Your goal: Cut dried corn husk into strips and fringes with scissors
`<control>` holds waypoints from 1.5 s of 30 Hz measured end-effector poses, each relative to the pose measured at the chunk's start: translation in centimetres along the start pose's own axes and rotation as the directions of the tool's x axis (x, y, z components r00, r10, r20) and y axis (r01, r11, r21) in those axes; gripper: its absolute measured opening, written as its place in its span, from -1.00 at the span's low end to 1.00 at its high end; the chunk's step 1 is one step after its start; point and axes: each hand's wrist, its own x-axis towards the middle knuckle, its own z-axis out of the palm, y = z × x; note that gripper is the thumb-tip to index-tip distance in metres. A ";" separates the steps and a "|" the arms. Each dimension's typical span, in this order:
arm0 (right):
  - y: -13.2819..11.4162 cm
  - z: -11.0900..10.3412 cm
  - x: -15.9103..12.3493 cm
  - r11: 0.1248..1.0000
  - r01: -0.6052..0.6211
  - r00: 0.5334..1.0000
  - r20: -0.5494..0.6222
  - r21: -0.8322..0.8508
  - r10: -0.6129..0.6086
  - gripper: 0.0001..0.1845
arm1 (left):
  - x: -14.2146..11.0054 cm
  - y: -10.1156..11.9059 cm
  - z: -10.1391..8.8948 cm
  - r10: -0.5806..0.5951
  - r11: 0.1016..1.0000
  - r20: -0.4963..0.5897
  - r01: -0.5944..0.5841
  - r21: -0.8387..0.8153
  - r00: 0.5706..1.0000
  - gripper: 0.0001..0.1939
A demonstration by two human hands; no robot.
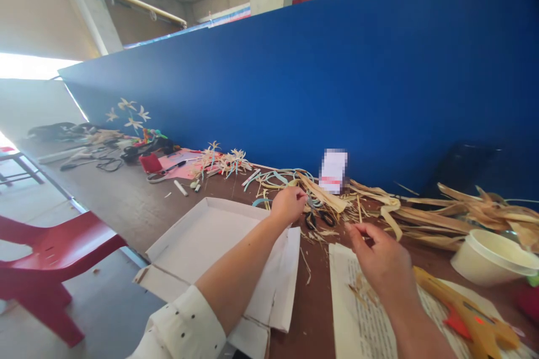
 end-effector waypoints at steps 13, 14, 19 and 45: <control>-0.1 -0.2 0.1 0.998 -0.020 0.996 0.089 -0.055 0.025 -0.64 | -2.8 -0.3 -3.4 0.005 0.846 0.235 -0.129 0.518 0.972 -0.72; -0.1 -0.2 0.0 0.998 -0.027 0.995 0.091 -0.057 0.032 -0.65 | -3.3 -0.6 -3.6 -0.011 0.852 0.246 -0.120 0.510 0.969 -0.72; -0.2 -0.1 0.0 0.998 -0.037 0.995 0.095 -0.046 0.041 -0.65 | -4.8 -1.9 -4.1 0.095 0.903 0.280 -0.201 0.381 0.955 -0.77; 0.7 0.3 0.4 0.995 -0.075 0.984 0.155 -0.066 0.084 -0.66 | 8.1 -0.2 -1.0 -0.104 0.930 0.185 0.029 0.367 0.977 -0.68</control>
